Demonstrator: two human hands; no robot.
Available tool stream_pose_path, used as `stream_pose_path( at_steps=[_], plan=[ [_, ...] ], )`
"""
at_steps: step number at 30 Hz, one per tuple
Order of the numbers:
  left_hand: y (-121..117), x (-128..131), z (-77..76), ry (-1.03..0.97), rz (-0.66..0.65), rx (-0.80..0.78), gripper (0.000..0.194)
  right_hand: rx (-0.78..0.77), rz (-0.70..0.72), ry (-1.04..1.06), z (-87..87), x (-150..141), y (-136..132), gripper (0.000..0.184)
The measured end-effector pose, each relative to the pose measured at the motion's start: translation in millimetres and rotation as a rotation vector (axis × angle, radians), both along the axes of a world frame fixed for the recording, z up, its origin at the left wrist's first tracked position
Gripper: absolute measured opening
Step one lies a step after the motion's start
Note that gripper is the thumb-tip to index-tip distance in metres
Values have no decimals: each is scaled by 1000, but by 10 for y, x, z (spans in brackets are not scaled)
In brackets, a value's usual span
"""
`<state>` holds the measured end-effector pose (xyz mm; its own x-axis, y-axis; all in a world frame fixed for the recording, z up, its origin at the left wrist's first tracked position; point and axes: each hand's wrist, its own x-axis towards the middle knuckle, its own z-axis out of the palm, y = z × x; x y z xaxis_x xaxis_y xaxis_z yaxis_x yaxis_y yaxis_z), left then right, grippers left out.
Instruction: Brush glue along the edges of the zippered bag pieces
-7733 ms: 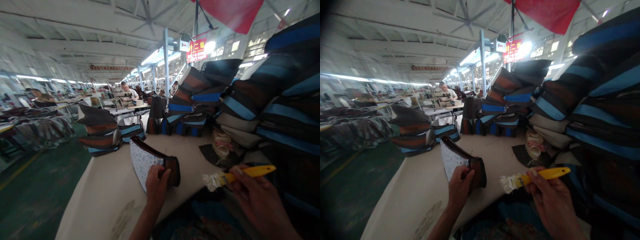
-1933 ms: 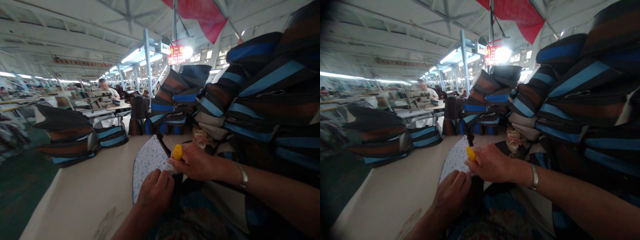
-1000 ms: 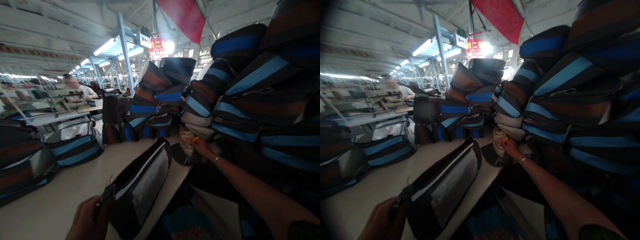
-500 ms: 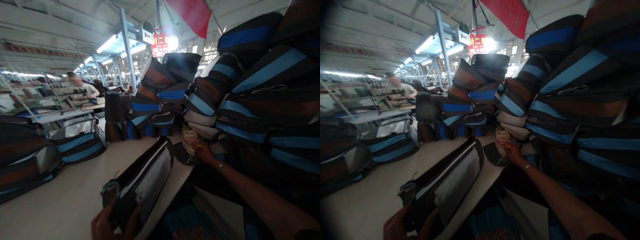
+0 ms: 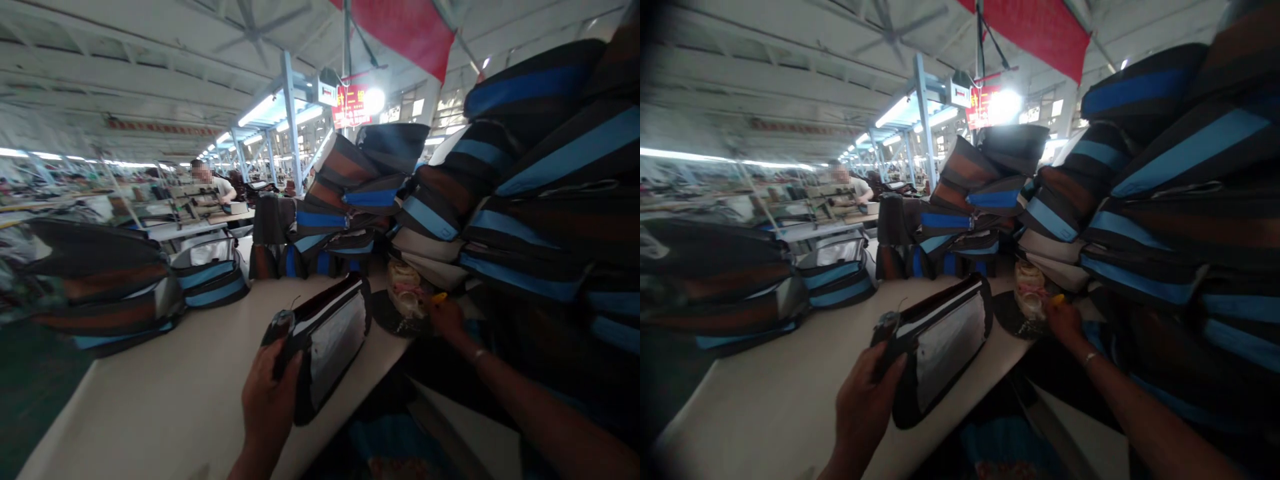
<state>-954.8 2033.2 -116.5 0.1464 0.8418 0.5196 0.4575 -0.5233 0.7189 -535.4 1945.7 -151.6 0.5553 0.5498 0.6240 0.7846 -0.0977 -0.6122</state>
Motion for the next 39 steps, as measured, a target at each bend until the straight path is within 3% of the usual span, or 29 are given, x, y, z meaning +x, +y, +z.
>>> stream_pose_path(
  at_steps=[3, 6, 9, 11, 14, 16, 20, 23, 27, 31, 36, 39],
  plan=[
    [-5, 37, 164, -67, -87, -38, 32, 5, -90, 55, 237, -121, -21, 55],
    [-49, 94, 294, -124, -163, -75, 30, 55, -26, 96, 682, -472, -15, 39],
    [-128, 148, 394, -153, -235, -112, 28, 147, 174, 129, 1219, -1098, -62, 33],
    [-181, 165, 448, -160, -264, -123, 27, 296, 446, 113, 1520, -1549, -124, 22],
    [-233, 149, 512, -178, -263, -127, 25, 360, 691, -13, 1760, -2043, -212, 9],
    [-248, 115, 553, -199, -269, -147, 25, 395, 739, -83, 1776, -2209, -232, 8],
    [-264, 27, 632, -258, -301, -241, 27, 456, 749, -97, 1645, -2334, -126, 11],
    [-285, -28, 658, -266, -315, -283, 29, 399, 777, -43, 1575, -2393, 70, 7],
    [-291, -96, 619, -242, -294, -282, 28, 356, 688, 24, 1631, -2411, 272, 14],
    [-260, -148, 562, -259, -297, -285, 30, 448, 666, 79, 1667, -2439, 233, 18],
    [-304, -140, 563, -275, -280, -324, 33, 369, 784, -74, 1561, -2527, 236, 9],
    [-304, -199, 581, -251, -249, -299, 33, 424, 683, -30, 1567, -2477, 270, 12]
  ],
)
